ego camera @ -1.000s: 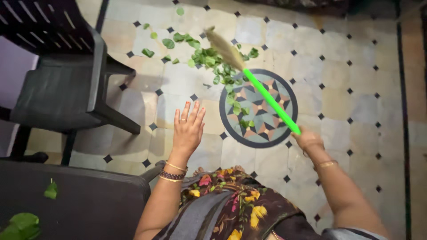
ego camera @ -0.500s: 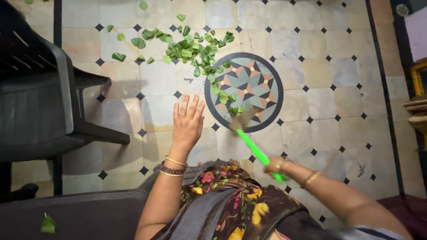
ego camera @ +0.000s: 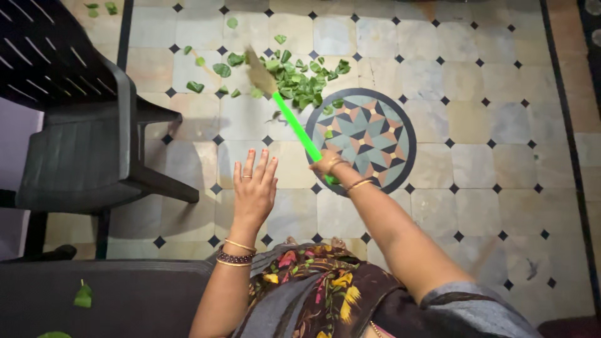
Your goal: The person sweeps scattered green leaves on a tiled floor using a green-handled broom, gathering them into a pile. They then use a pink dustpan to collect the leaves and transfer them onto a nearby table.
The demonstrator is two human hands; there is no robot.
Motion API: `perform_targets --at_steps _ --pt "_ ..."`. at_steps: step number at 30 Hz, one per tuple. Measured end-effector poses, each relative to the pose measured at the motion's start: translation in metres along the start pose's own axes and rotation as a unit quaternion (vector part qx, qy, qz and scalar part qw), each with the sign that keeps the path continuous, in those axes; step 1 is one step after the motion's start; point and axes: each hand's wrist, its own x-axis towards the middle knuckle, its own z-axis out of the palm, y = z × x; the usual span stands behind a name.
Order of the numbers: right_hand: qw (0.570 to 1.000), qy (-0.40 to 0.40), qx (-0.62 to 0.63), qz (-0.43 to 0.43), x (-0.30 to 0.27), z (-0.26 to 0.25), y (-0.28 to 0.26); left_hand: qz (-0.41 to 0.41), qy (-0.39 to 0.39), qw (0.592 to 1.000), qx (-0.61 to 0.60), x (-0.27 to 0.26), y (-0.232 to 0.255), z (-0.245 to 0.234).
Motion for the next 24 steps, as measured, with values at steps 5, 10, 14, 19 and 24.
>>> perform_targets --at_steps 5,10,14,19,24 --pt "0.991 0.092 -0.074 0.061 -0.065 -0.032 0.057 0.0 0.006 1.0 0.001 0.003 -0.006 0.001" --pt "0.96 0.1 -0.155 0.21 -0.111 -0.04 0.128 0.005 0.006 1.0 -0.004 0.015 -0.006 0.009" --pt "0.95 0.095 -0.154 0.256 -0.087 -0.036 0.146 0.007 0.012 1.0 -0.008 0.023 0.001 0.015" --pt "0.946 0.018 -0.308 0.095 -0.019 -0.016 0.106 -0.012 0.002 1.0 0.004 0.031 0.008 0.016" --pt "0.977 -0.001 -0.195 0.083 0.055 -0.008 0.009 -0.042 -0.014 0.999 0.023 0.03 0.014 0.013"
